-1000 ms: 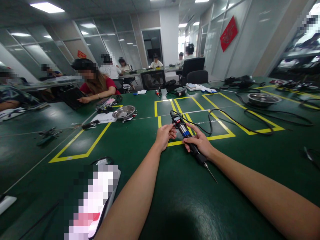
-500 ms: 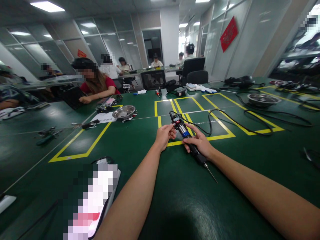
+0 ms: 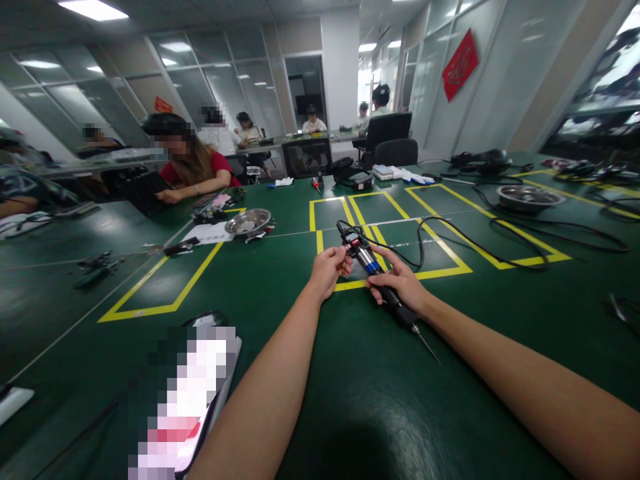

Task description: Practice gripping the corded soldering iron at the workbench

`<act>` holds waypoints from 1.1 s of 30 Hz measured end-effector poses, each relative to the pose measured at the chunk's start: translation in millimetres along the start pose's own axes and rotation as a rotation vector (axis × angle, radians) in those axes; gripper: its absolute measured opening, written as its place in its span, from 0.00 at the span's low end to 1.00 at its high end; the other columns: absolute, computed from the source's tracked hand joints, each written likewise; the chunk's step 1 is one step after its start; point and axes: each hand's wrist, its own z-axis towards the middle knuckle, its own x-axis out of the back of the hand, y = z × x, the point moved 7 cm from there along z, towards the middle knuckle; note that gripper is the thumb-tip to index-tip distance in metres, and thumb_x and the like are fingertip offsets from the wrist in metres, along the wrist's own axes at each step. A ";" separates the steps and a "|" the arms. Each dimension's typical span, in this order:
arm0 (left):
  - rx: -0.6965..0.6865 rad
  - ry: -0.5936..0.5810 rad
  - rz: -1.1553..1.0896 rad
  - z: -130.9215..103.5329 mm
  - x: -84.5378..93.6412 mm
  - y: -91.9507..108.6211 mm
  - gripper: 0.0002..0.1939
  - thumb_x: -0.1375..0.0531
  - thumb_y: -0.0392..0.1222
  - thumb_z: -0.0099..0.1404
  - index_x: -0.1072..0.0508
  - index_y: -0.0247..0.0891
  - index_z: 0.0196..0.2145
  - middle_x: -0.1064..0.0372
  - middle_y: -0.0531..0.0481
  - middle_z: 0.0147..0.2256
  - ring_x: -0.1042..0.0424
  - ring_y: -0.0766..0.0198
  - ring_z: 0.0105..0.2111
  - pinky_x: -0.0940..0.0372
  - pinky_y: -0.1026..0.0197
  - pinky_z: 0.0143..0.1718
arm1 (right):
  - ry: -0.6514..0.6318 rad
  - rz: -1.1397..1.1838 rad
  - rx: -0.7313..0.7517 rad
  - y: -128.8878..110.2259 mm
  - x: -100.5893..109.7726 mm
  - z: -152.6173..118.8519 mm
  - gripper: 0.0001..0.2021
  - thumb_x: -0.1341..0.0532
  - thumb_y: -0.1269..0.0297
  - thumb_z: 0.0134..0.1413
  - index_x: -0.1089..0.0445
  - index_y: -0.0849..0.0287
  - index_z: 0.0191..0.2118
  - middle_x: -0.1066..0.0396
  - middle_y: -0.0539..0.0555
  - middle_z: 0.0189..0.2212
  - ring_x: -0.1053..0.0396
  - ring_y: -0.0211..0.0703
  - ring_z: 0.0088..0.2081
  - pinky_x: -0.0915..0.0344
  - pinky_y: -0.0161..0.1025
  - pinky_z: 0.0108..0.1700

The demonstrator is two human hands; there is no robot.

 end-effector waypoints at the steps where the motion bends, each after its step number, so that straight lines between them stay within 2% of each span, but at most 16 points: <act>1: 0.001 -0.002 0.001 -0.2 0.1 0.2 0.16 0.34 0.50 0.61 0.33 0.35 0.30 0.30 0.50 0.25 0.33 0.69 0.20 0.41 0.66 0.21 | -0.003 0.002 0.000 0.0 0.0 0.1 0.47 0.31 0.67 0.46 0.54 0.49 0.70 0.26 0.47 0.26 0.30 0.39 0.21 0.33 0.35 0.22; 13: -0.010 0.013 0.026 -0.4 -0.6 -0.4 0.17 0.35 0.50 0.63 0.33 0.34 0.29 0.30 0.49 0.24 0.32 0.69 0.19 0.40 0.66 0.21 | -0.012 -0.034 0.010 1.7 0.0 0.0 0.47 0.32 0.67 0.47 0.54 0.49 0.71 0.27 0.46 0.25 0.30 0.40 0.20 0.32 0.36 0.22; 25: -0.062 0.042 0.095 2.6 -0.5 -2.3 0.20 0.35 0.55 0.63 0.32 0.33 0.32 0.28 0.47 0.26 0.29 0.68 0.20 0.36 0.67 0.21 | 0.021 -0.028 0.005 1.2 0.7 0.2 0.47 0.32 0.68 0.46 0.54 0.49 0.70 0.26 0.46 0.26 0.30 0.40 0.20 0.33 0.35 0.22; 29: -0.063 0.051 0.129 1.4 -2.9 -0.7 0.22 0.35 0.57 0.61 0.31 0.32 0.33 0.27 0.45 0.28 0.28 0.68 0.21 0.34 0.66 0.22 | 0.083 -0.029 -0.002 -3.4 3.7 -0.1 0.47 0.32 0.68 0.45 0.53 0.49 0.70 0.26 0.46 0.25 0.30 0.40 0.20 0.32 0.37 0.22; 33: -0.048 0.088 0.133 1.5 -0.8 -1.4 0.20 0.37 0.54 0.64 0.30 0.32 0.36 0.27 0.45 0.29 0.26 0.66 0.22 0.32 0.64 0.23 | 0.256 -0.115 0.007 -22.2 23.1 3.5 0.48 0.32 0.70 0.42 0.51 0.48 0.69 0.27 0.47 0.24 0.29 0.42 0.21 0.30 0.39 0.23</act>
